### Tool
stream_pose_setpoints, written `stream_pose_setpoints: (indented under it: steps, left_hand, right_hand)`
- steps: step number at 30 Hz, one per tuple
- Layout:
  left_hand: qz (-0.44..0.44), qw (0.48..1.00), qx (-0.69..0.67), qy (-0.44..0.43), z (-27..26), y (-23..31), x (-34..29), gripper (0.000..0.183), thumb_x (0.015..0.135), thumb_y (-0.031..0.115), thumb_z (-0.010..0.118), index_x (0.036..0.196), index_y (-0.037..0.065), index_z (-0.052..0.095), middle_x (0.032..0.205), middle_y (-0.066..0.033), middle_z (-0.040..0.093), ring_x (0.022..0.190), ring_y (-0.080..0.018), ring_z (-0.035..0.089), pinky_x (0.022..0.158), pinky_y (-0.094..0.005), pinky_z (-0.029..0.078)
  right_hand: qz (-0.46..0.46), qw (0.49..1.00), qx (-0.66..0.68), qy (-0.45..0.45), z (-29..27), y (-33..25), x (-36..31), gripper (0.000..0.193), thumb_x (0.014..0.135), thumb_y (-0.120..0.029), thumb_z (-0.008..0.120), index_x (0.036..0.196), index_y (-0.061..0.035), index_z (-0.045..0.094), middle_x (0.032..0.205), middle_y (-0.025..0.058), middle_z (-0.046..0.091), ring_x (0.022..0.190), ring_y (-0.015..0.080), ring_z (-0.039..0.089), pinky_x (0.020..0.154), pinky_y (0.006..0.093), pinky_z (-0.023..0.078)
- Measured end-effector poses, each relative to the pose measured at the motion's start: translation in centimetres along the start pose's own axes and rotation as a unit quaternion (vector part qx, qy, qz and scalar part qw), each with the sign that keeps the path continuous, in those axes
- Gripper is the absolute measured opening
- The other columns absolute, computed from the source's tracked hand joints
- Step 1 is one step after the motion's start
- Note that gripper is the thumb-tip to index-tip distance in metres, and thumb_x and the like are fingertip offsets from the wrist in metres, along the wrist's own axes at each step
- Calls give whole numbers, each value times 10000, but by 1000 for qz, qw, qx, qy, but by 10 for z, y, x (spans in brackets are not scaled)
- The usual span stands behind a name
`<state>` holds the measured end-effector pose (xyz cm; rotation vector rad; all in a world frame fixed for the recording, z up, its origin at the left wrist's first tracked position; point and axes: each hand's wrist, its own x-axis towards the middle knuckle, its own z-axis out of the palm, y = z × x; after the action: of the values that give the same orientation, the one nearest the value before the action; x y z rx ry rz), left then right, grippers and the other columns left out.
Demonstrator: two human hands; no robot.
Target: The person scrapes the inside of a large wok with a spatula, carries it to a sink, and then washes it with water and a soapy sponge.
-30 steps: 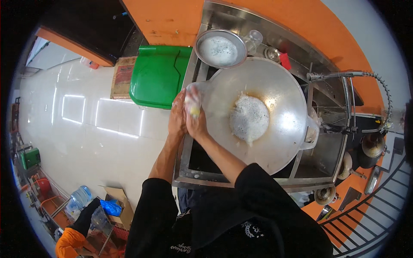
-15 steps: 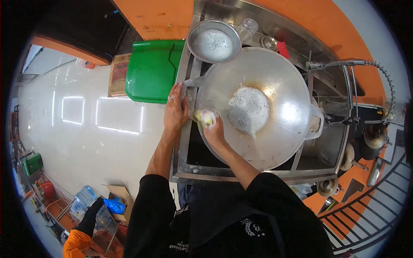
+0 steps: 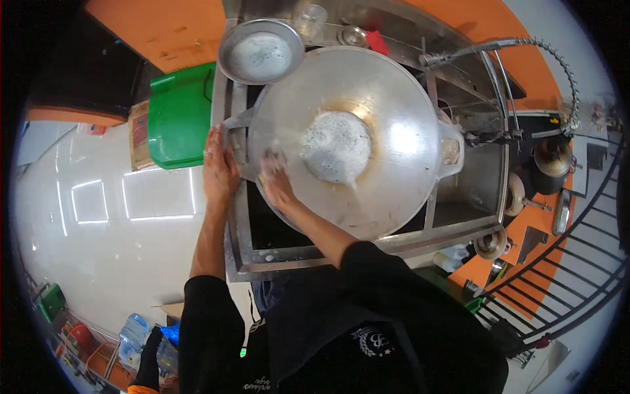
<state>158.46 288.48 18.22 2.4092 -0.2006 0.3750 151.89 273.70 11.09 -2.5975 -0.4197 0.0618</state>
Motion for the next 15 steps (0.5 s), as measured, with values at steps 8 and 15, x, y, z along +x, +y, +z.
stream_pose_setpoints:
  steps: [8,15]
  left_hand:
    - [-13,1000,16,13,-9,-11,-11,464,889,-4,475,1349,-30,420,1334,-229,482,1278,-385,426,1051,-435,360]
    - [7,1000,20,20,1,-8,-7,464,886,-2,488,1346,-14,428,1339,-202,490,1286,-368,424,1041,-427,373]
  right_hand:
    - [68,963,254,-61,-22,-8,-82,408,923,-160,458,1262,64,427,1328,342,398,1185,495,429,995,484,389]
    - [288,898,291,-164,-28,-15,-18,403,852,-91,541,1226,46,477,1139,300,547,1122,438,521,951,466,435]
